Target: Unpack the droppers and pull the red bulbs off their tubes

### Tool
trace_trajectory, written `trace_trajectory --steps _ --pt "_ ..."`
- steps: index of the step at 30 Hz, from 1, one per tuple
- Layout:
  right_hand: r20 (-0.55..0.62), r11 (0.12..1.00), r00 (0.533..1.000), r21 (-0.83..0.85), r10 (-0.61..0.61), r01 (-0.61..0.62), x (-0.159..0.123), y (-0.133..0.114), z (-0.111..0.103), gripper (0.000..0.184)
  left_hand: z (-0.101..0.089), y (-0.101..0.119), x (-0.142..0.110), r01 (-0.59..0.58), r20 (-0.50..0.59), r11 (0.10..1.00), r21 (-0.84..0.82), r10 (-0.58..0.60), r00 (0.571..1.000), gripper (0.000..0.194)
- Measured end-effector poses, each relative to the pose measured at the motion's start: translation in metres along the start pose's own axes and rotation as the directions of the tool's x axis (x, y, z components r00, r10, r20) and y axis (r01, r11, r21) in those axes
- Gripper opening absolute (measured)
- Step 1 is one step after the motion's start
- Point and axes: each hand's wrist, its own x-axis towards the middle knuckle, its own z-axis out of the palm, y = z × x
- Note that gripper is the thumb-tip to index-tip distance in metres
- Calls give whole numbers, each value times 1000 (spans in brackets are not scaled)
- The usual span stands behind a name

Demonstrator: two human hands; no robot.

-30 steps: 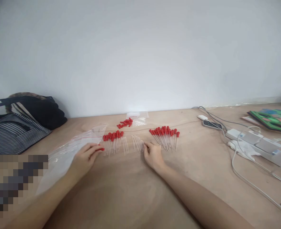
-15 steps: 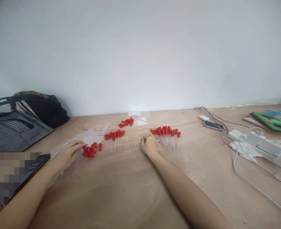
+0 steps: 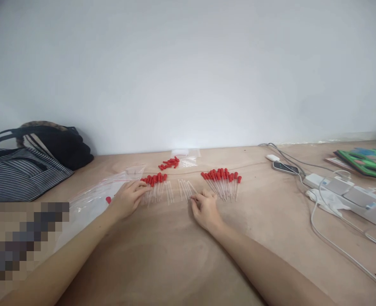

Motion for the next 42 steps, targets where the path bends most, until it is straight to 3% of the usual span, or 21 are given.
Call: trace_trajectory --steps 3,7,12,23,28,31,34,37,42 --pt "37 999 999 -7 -31 31 -7 -1 -7 19 9 -4 12 -70 67 983 169 59 996 45" --pt "49 999 998 -4 -41 41 -7 -1 -9 19 17 -11 26 -159 116 949 272 132 985 31" --pt "43 999 998 10 -42 42 -5 -2 -8 19 21 -14 35 -254 153 931 264 219 964 18" --pt "50 1000 999 0 -19 19 -7 -6 -8 20 20 -23 40 -356 232 898 259 300 925 31" --pt "64 1000 998 -10 -7 7 -7 -10 -8 20 9 -3 27 -363 74 890 275 356 931 24" --pt "101 998 993 19 -66 64 -8 -20 -11 20 -2 33 11 -411 -55 866 285 443 895 23" --pt "203 986 966 73 -163 151 -11 -32 -14 26 -10 68 0 -465 -108 851 244 501 859 24" --pt "271 973 935 81 -229 215 -15 -38 -14 25 -11 87 -4 -422 -181 891 167 448 875 25" --pt "278 952 914 12 -296 305 -19 -34 -10 16 -4 90 -8 -286 -252 948 -137 246 936 22"
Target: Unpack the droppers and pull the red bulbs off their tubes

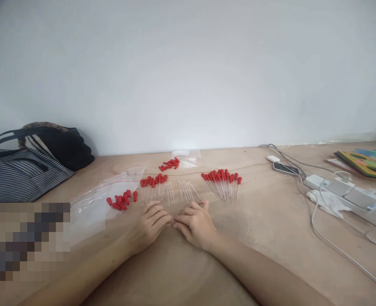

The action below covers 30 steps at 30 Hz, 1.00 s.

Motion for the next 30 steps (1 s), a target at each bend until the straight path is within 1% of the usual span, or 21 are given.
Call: trace_trajectory --steps 3,5,7,10,14,18,20,24,27,30 --pt "-14 1000 1000 4 4 -4 -2 3 1 17 1 -2 -8 145 15 978 -150 -145 989 16" --pt "-18 1000 1000 17 19 -18 -2 4 0 18 0 -3 -12 206 48 957 -205 -201 978 15" --pt "-17 1000 1000 11 20 -20 -2 5 1 19 0 -3 -15 237 61 944 -230 -229 972 15" --pt "-23 999 1000 -44 -22 21 -1 6 2 19 0 -1 -14 250 61 937 -243 -243 968 17" --pt "-5 988 994 -112 -108 107 0 5 3 22 1 2 -13 225 70 939 -261 -214 974 17" --pt "3 983 991 -129 -132 131 -3 6 1 24 -1 0 -15 214 59 944 -253 -205 977 21" --pt "-26 987 995 -131 -101 96 -5 9 -1 26 -4 -3 -17 226 37 948 -226 -223 974 22" --pt "-124 996 991 -69 43 -52 -5 19 -4 24 -12 -11 -24 244 -2 959 -148 -247 969 17" --pt "-221 986 964 -51 145 -160 -2 25 -2 24 -22 -24 -29 261 -32 960 -96 -265 964 17" --pt "-311 964 920 -39 240 -265 3 32 2 27 -40 -51 -40 358 -32 933 -11 -359 933 23"
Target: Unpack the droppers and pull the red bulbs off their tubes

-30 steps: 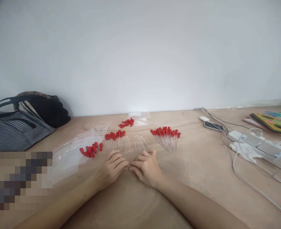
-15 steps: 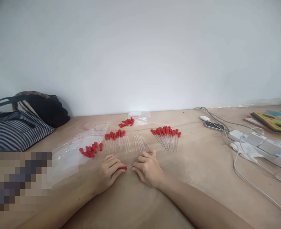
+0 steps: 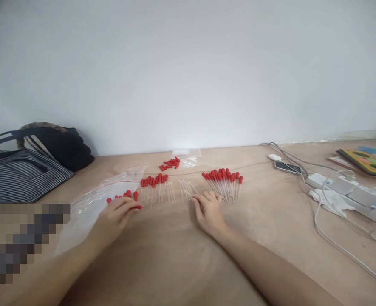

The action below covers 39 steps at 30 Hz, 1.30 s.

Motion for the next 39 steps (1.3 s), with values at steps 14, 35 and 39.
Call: trace_trajectory --steps 14,35,39 --pt "-79 940 938 -21 337 -339 41 19 32 25 -23 -104 -16 141 180 978 153 -168 969 37" --pt "45 919 923 -119 382 -375 42 14 27 22 50 -32 66 -28 238 946 323 -52 970 30" --pt "57 920 922 -118 382 -374 42 13 27 23 63 -44 85 -217 357 894 392 69 932 29"
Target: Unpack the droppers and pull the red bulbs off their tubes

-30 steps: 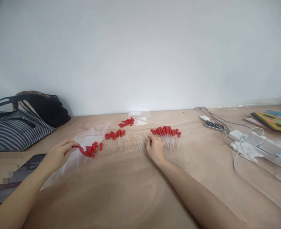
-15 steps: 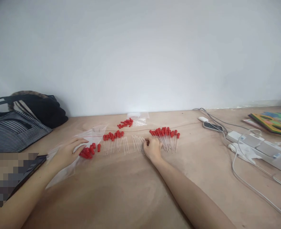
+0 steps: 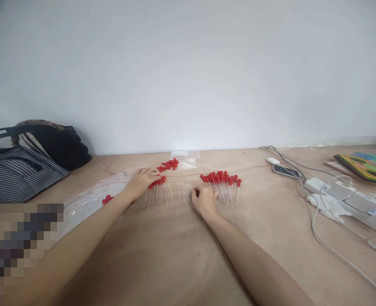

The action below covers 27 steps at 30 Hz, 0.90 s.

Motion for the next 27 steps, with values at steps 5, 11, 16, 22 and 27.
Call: trace_trajectory --steps 5,11,16,22,27 --pt "1 1000 1000 -3 11 -11 -1 -2 -1 28 9 -10 13 -114 35 994 7 113 993 19" --pt "0 1000 1000 -19 23 -23 -2 -4 -4 33 10 -18 17 -230 80 973 -14 231 970 16" --pt "-11 1000 1000 -14 17 -17 -3 -3 -6 37 -7 -28 8 -216 80 975 -52 219 972 25" --pt "-95 995 994 80 -58 66 -9 -3 -10 37 -37 14 -39 -125 -70 909 -397 106 992 26" --pt "9 895 911 187 -413 404 -38 -7 -31 32 -48 77 -73 -8 -108 833 -553 -62 992 18"
